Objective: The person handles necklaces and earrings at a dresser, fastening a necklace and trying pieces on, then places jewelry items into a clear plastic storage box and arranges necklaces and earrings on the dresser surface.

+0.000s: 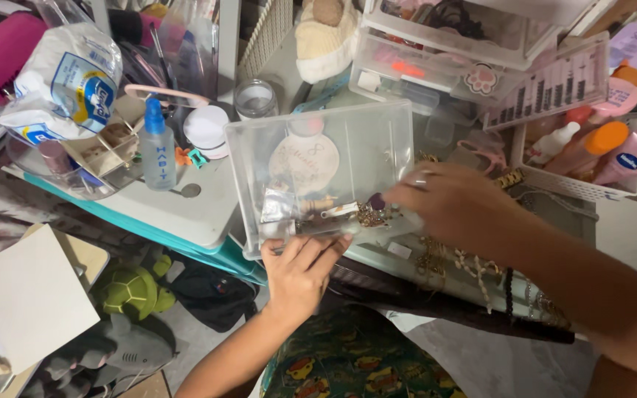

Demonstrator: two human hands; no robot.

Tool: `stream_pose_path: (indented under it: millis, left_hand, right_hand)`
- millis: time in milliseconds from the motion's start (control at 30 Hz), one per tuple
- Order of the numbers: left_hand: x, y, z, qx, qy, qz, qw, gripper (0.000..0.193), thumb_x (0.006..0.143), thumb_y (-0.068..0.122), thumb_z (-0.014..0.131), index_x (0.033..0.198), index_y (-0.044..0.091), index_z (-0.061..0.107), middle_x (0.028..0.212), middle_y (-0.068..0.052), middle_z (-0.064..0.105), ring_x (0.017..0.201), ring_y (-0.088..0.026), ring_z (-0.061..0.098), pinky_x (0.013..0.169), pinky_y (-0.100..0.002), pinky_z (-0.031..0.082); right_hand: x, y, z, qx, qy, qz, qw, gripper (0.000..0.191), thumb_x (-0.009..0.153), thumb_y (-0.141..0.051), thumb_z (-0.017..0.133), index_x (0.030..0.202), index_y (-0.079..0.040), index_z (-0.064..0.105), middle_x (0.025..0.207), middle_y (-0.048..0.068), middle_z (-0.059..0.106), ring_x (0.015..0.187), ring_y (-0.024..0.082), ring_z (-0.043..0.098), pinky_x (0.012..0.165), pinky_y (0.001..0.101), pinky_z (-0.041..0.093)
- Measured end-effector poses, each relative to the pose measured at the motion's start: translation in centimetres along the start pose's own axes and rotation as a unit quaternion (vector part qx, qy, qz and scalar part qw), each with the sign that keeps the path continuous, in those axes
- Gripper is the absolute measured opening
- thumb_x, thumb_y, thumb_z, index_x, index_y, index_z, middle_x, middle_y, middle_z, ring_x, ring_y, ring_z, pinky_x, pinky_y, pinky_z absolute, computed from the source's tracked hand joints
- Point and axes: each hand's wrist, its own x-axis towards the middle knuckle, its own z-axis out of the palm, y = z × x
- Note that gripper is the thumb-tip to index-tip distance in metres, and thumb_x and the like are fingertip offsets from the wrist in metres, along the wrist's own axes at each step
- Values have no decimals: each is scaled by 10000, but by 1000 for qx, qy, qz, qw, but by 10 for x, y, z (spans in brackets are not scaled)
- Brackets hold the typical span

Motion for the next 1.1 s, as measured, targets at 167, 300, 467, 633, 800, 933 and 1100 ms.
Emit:
stream_pose_path:
  millis: [167, 300, 467, 633, 800, 933, 1100]
  left_hand:
    - [4, -4, 0, -5, -9, 3, 1000, 447, 807, 114, 676, 1236, 218, 748, 1026, 112, 655, 933, -95, 592, 905, -414, 318]
    - [11, -1, 8, 13, -19, 17, 1000, 467, 798, 142, 685, 1255, 212, 754, 979, 91, 625, 914, -114, 590, 899, -424, 328]
    - [23, 10, 18, 34, -39, 6, 999, 477, 784, 127, 710, 1253, 201, 747, 1005, 56, 629, 975, -157, 596, 912, -429, 330]
    - [35, 22, 29, 34, -20, -17, 999, 448, 819, 94, 753, 1257, 184, 750, 1038, 55, 635, 1006, -163, 596, 927, -434, 333]
    - [31, 40, 41, -34, 116, 28, 992, 308, 817, 97, 773, 1104, 192, 709, 1060, -17, 637, 1030, -234, 589, 1063, -549, 322]
    - [19, 75, 53, -196, 121, 110, 967, 272, 831, 166, 831, 1087, 218, 758, 1078, 58, 683, 907, -107, 622, 983, -402, 375]
    - [20, 105, 72, -350, -8, 26, 937, 344, 844, 100, 814, 1173, 71, 716, 1162, -71, 718, 947, -235, 702, 806, -339, 525]
  right_hand:
    - [-69, -29, -20, -20, 154, 135, 979, 387, 733, 48, 665, 1079, -109, 739, 1049, 83, 723, 990, 285, 689, 842, 399, 559]
    - [-131, -65, 24, -12, 318, 315, 894, 159, 954, -5, 763, 1079, -102, 742, 1006, 77, 709, 893, 209, 695, 795, 302, 549]
    - [-155, -56, 99, 31, 456, 382, 803, 134, 973, 32, 765, 1088, -29, 731, 984, 105, 711, 762, 163, 633, 685, 256, 472]
    - [-171, -39, 120, 75, 518, 358, 773, 123, 1037, 31, 713, 1146, -25, 701, 1039, 119, 667, 852, 171, 663, 727, 242, 535]
    - [-179, -31, 120, 41, 496, 362, 789, 164, 1016, 8, 745, 1164, -41, 696, 1007, 106, 692, 842, 185, 660, 733, 271, 522]
    - [-175, -29, 121, 62, 489, 343, 800, 191, 935, 4, 792, 1088, -50, 692, 995, 103, 704, 794, 180, 664, 693, 292, 533]
    - [-169, -39, 123, 27, 459, 238, 855, 221, 887, -13, 800, 1047, -66, 657, 970, 75, 729, 880, 247, 714, 776, 360, 579]
